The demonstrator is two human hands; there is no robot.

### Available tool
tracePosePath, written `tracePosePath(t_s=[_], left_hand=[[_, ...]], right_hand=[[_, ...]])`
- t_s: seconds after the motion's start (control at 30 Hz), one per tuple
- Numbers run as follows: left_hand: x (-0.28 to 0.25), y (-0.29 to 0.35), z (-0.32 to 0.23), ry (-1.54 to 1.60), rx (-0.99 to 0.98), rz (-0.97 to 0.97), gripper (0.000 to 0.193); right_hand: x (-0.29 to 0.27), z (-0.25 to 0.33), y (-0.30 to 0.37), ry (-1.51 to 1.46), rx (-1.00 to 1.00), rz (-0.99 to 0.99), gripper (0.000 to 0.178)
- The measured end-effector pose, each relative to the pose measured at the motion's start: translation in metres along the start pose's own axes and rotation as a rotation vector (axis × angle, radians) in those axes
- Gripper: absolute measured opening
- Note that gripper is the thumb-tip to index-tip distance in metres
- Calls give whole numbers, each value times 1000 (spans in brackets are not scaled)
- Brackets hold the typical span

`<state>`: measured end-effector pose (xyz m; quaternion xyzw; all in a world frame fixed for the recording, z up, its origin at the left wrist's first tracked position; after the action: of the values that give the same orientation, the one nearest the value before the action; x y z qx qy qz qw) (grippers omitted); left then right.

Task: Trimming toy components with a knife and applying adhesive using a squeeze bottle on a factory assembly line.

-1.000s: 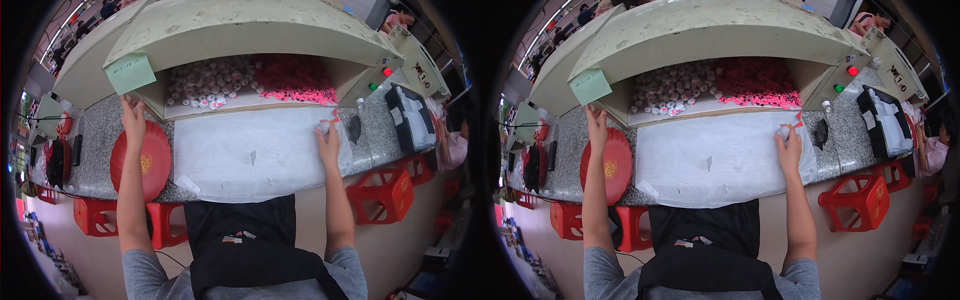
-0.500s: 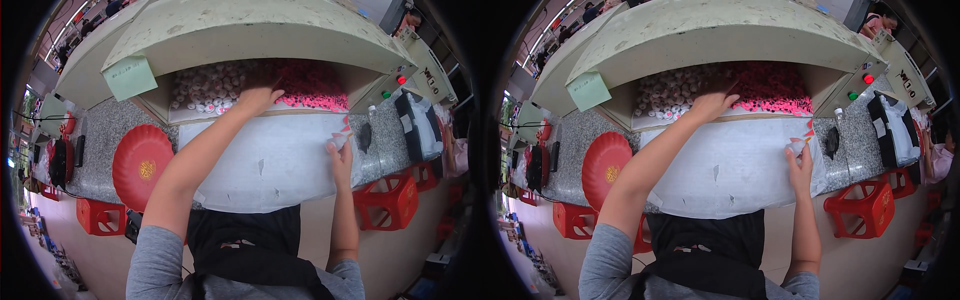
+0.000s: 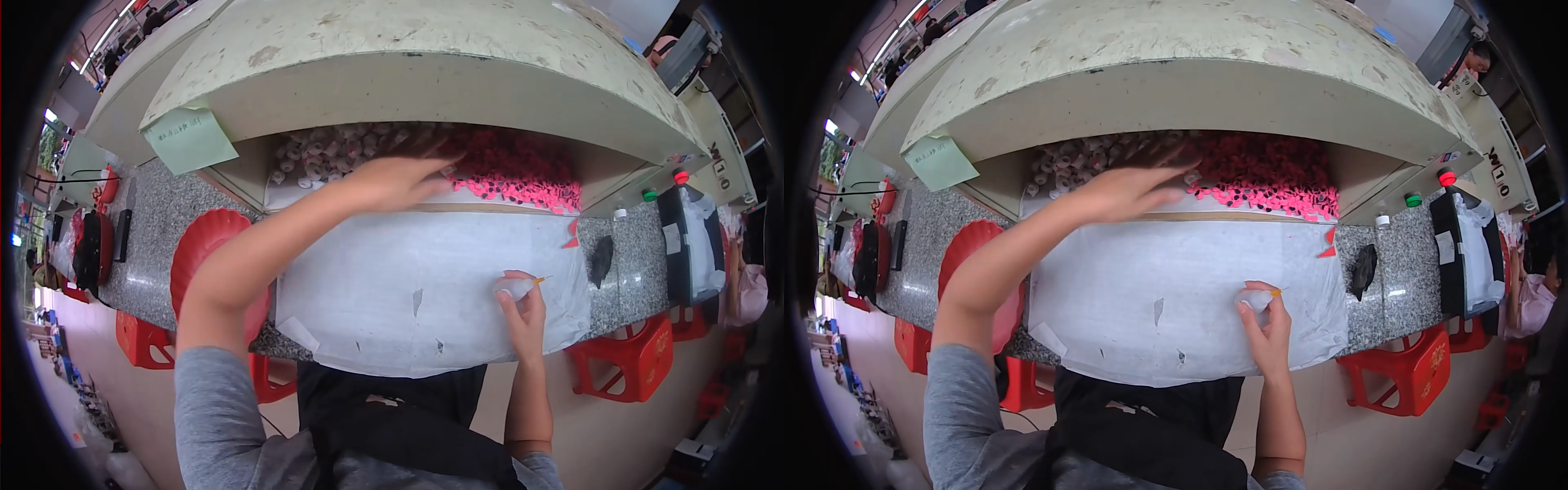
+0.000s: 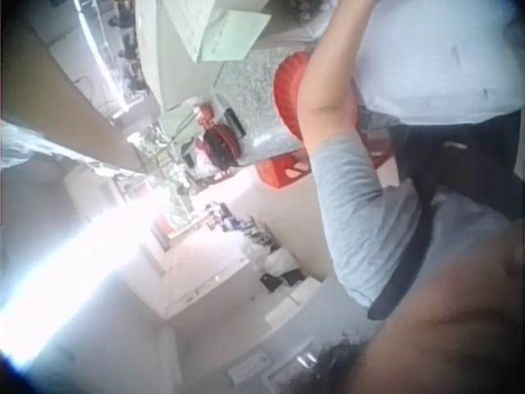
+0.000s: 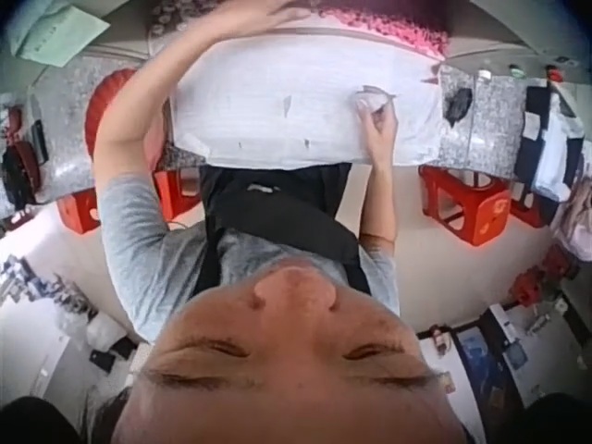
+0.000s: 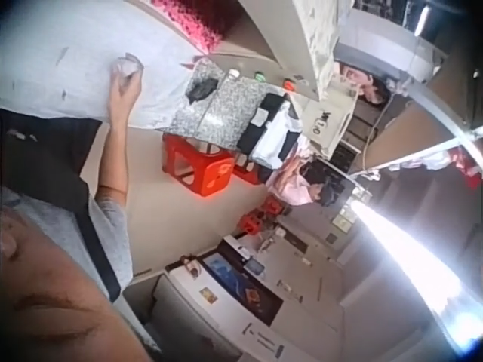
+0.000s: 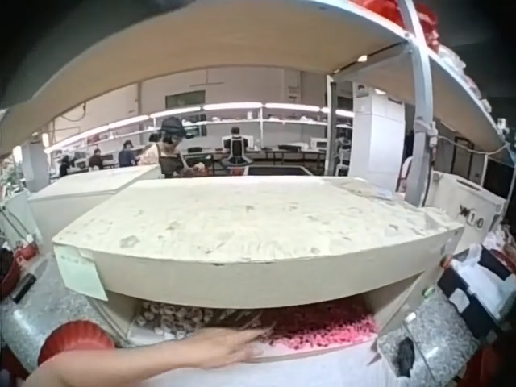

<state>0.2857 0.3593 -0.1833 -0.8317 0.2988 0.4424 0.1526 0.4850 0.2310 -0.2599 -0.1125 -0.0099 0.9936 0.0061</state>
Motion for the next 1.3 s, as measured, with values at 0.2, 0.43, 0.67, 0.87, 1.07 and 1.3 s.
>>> tracePosePath(t_s=[0.2, 0.43, 0.67, 0.87, 1.07, 1.3], left_hand=[[17, 197, -16, -590, -464, -101, 64], [35, 270, 31, -560, -441, -136, 52], [-15, 191, -35, -428, -317, -476, 46], [-9, 53, -20, -238, -77, -575, 28], [22, 6, -71, 46, 187, -540, 13], [116, 29, -99, 896, -26, 53, 38]], right_hand=[[0, 1, 6, 68, 20, -7, 25], [15, 7, 2, -46, 45, 0, 23], [47, 13, 11, -324, 140, 158, 37], [53, 18, 13, -424, 152, 238, 37], [42, 11, 17, -382, 132, 239, 37], [18, 25, 21, 392, -23, -119, 37]])
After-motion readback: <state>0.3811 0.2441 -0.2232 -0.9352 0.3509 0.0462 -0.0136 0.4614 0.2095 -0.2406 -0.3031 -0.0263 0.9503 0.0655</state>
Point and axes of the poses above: each hand's wrist, its own y-axis away from the middle knuckle, its own x-axis out of the palm, z = x × y, the point moved 7 cm from there along -y, towards the middle knuckle, and after that the axes turned 6 degrees about y, right-handed, at the moved point
